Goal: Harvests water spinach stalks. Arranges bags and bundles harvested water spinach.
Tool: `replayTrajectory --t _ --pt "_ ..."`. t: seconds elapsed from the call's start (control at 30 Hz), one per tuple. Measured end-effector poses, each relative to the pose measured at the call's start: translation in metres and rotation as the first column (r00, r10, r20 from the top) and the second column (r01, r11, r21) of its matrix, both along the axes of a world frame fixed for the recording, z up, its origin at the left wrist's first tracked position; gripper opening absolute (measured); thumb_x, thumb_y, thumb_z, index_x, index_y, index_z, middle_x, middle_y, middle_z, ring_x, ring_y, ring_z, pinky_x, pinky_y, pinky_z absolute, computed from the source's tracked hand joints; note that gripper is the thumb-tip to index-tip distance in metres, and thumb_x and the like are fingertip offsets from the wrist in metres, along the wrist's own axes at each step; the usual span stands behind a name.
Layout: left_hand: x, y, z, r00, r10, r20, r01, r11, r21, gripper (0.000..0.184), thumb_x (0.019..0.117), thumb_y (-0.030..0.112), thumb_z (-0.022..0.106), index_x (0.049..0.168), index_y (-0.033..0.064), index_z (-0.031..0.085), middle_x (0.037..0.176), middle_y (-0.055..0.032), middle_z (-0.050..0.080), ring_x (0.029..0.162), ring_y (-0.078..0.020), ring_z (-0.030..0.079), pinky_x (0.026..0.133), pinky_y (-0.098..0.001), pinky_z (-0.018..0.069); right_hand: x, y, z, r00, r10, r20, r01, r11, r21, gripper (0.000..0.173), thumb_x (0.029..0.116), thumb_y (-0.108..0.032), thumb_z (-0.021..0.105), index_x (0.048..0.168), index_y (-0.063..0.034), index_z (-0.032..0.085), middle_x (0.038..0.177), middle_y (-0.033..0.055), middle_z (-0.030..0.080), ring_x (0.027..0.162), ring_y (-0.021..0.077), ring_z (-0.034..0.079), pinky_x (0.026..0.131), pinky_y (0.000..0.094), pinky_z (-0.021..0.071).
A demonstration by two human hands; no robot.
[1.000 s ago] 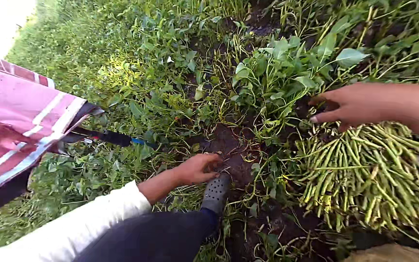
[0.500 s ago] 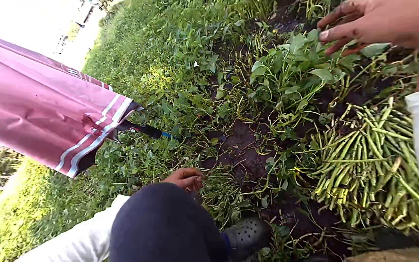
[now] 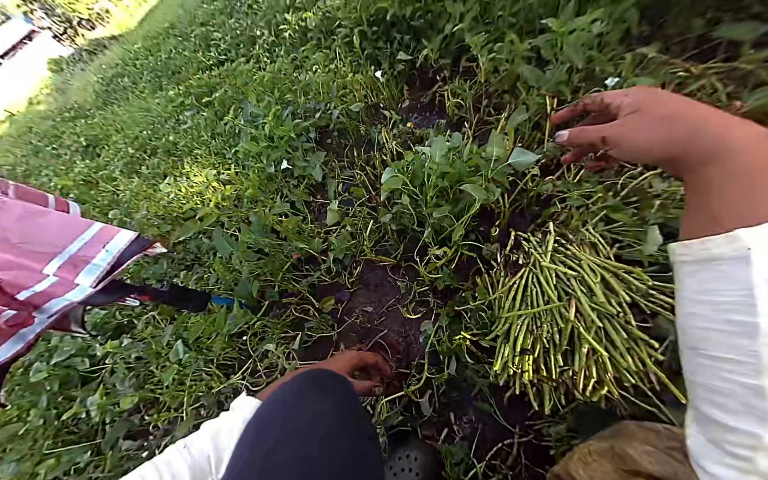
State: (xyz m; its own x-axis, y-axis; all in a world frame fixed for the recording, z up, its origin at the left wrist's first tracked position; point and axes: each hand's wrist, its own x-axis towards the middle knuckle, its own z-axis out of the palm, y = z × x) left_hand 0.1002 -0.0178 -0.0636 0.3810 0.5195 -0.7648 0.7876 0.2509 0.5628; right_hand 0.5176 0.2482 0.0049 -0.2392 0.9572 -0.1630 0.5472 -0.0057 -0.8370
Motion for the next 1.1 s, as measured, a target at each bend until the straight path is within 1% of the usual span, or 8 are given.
replayTrajectory --t 0.17,0.27,0.4,0.5,0.6,0.8,0.97,1.1 --pt "-0.061 -0.032 0.055 0.982 0.050 0.183 -0.038 0.997 -0.068 0.053 0.0997 0.043 0.062 0.139 0.0074 0.059 0.119 -0.0097 0.070 0.106 -0.0169 0.068 0.095 -0.0388 0.0562 -0.046 0.027 -0.016 0.995 0.096 0.008 -0.095 0.994 -0.058 0.023 0.1054 -0.024 0.061 0.114 -0.0046 0.069 0.106 0.0120 0.073 0.091 0.0230 0.071 0.084 0.0476 0.0582" --pt "-0.086 -0.049 0.074 0.999 -0.004 0.035 0.005 1.000 -0.021 0.045 0.1032 0.035 0.057 0.138 0.0066 0.060 0.115 -0.0152 0.070 0.101 -0.0235 0.069 0.090 -0.0449 0.0560 -0.066 0.029 -0.036 0.949 0.304 0.090 -0.284 0.942 -0.178 0.020 0.1046 -0.019 0.062 0.115 -0.0021 0.067 0.103 0.0144 0.071 0.088 0.0243 0.070 0.081 0.0456 0.0580" --pt "-0.072 -0.041 0.021 0.995 -0.083 0.055 0.078 0.994 0.082 0.042 0.0993 0.025 0.066 0.134 0.0019 0.061 0.117 -0.0202 0.069 0.105 -0.0327 0.068 0.094 -0.0531 0.0538 -0.073 0.024 -0.043 0.899 0.378 0.222 -0.324 0.914 -0.242 0.025 0.1047 -0.018 0.062 0.124 -0.0028 0.065 0.112 0.0182 0.070 0.096 0.0303 0.069 0.085 0.0498 0.0567" --pt "-0.037 -0.016 -0.023 0.944 -0.199 0.262 0.142 0.965 0.220 0.035 0.0977 0.023 0.067 0.126 0.0028 0.067 0.110 -0.0153 0.071 0.096 -0.0254 0.070 0.086 -0.0464 0.0578 -0.062 0.000 -0.056 0.889 0.303 0.343 -0.270 0.952 -0.143 0.023 0.1030 -0.021 0.065 0.115 -0.0017 0.070 0.101 0.0174 0.072 0.088 0.0310 0.071 0.084 0.0549 0.0568" --pt "0.004 0.038 -0.038 0.947 -0.285 0.150 0.210 0.899 0.384 0.025 0.1020 0.019 0.060 0.119 0.0043 0.072 0.110 -0.0152 0.072 0.101 -0.0273 0.070 0.096 -0.0505 0.0541 -0.061 -0.060 -0.090 0.811 0.332 0.483 -0.279 0.943 -0.179 0.021 0.0993 -0.023 0.068 0.102 -0.0035 0.075 0.092 0.0157 0.074 0.084 0.0318 0.072 0.082 0.0585 0.0579" --pt "0.122 0.146 -0.074 0.948 -0.301 0.104 0.217 0.850 0.479 0.030 0.1048 0.019 0.054 0.129 0.0048 0.067 0.119 -0.0177 0.070 0.112 -0.0310 0.067 0.103 -0.0520 0.0503 -0.113 -0.166 -0.154 0.680 0.016 0.733 0.293 0.911 -0.292 0.051 0.1043 -0.044 0.054 0.126 0.0004 0.065 0.120 0.0239 0.069 0.115 0.0412 0.067 0.094 0.0618 0.0531" --pt "0.139 0.144 -0.109 0.958 -0.285 0.033 0.239 0.854 0.462 0.040 0.1029 0.021 0.055 0.140 0.0084 0.059 0.140 -0.0197 0.059 0.131 -0.0351 0.057 0.111 -0.0538 0.0446 -0.117 -0.183 -0.168 0.729 -0.415 0.544 0.623 0.732 -0.275 0.035 0.0985 -0.035 0.065 0.120 -0.0083 0.072 0.121 0.0164 0.071 0.116 0.0328 0.067 0.100 0.0563 0.0518" --pt "0.115 0.128 -0.109 0.967 -0.163 0.199 0.043 0.865 0.499 0.037 0.1032 0.026 0.055 0.136 0.0103 0.063 0.139 -0.0166 0.060 0.124 -0.0300 0.061 0.108 -0.0475 0.0480 -0.107 -0.210 -0.140 0.730 -0.622 0.281 0.683 0.651 -0.332 0.030 0.0966 -0.030 0.072 0.115 -0.0063 0.074 0.114 0.0116 0.073 0.109 0.0235 0.068 0.099 0.0478 0.0512"
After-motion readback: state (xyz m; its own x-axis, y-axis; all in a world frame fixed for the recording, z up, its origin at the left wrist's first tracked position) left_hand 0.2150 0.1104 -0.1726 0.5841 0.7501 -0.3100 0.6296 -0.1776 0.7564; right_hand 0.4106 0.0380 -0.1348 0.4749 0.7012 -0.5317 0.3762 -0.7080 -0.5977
